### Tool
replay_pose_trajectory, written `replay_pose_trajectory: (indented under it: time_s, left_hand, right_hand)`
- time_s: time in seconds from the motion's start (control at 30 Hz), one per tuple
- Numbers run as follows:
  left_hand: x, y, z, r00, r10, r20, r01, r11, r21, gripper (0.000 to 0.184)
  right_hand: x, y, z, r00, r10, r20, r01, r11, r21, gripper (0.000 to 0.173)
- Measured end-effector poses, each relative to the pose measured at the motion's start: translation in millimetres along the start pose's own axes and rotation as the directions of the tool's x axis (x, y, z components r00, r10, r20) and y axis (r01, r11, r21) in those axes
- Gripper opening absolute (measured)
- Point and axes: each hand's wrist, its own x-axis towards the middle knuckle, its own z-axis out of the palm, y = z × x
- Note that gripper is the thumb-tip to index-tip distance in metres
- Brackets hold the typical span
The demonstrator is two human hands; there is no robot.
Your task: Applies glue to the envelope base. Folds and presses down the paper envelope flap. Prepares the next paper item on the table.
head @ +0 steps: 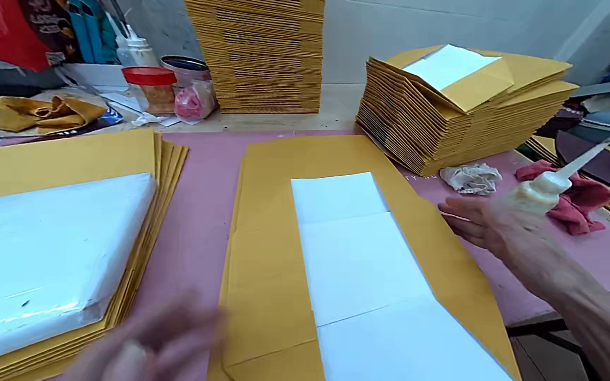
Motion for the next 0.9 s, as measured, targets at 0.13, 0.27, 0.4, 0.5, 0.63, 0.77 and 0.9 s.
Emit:
replay_pose_trajectory:
  time_s: [0.13, 0.27, 0.4, 0.5, 0.63, 0.77, 0.9]
  left_hand:
    - [42.1, -24.5, 7.7, 0.963, -0.269, -0.025, 0.267, 0.935, 0.234, 0.061]
    - [22.8, -28.7, 25.8, 0.98, -0.181, 0.079, 0.128, 0.886, 0.445, 0.065]
    - [18.0, -23.4, 16.3, 0.959, -0.182, 0.217, 0.033, 0.834, 0.551, 0.079]
    - [30.7, -13.3, 15.4, 0.97, -0.026, 0.241, -0.171, 0.632, 0.756, 0.078]
    - [68.3, -3.9, 29.8, 0.898, 0.2, 0.392, -0.44, 0.416, 0.796, 0.04]
    - [107.7, -24.1, 55.2, 0.812, 0.235, 0.535, -0.579, 0.444, 0.684, 0.041]
    - [110.8, -51.5, 66.8, 0.829, 0.26, 0.495, -0.555, 0.492, 0.671, 0.035]
  right_hand:
    - [3.1, -2.1, 28.5, 0.994, 0.108, 0.01, -0.107, 0.993, -0.055, 0.066]
    - [-10.4, -7.1, 36.8, 0.995, 0.084, 0.06, -0.071, 0.978, -0.197, 0.079]
    - [-19.9, 4.6, 32.5, 0.996, 0.016, 0.086, 0.002, 0.977, -0.213, 0.085]
    - [-25.3, 6.6, 35.2, 0.994, -0.029, 0.102, 0.063, 0.937, -0.343, 0.096]
    - [-14.9, -7.7, 28.3, 0.91, -0.39, 0.139, 0.394, 0.71, -0.584, 0.093]
    - [4.2, -35.0, 39.3, 0.638, -0.769, 0.044, 0.647, 0.504, -0.572, 0.036]
    - [-2.0, -25.7, 79.1, 0.665, -0.723, 0.189, 0.679, 0.48, -0.555, 0.044]
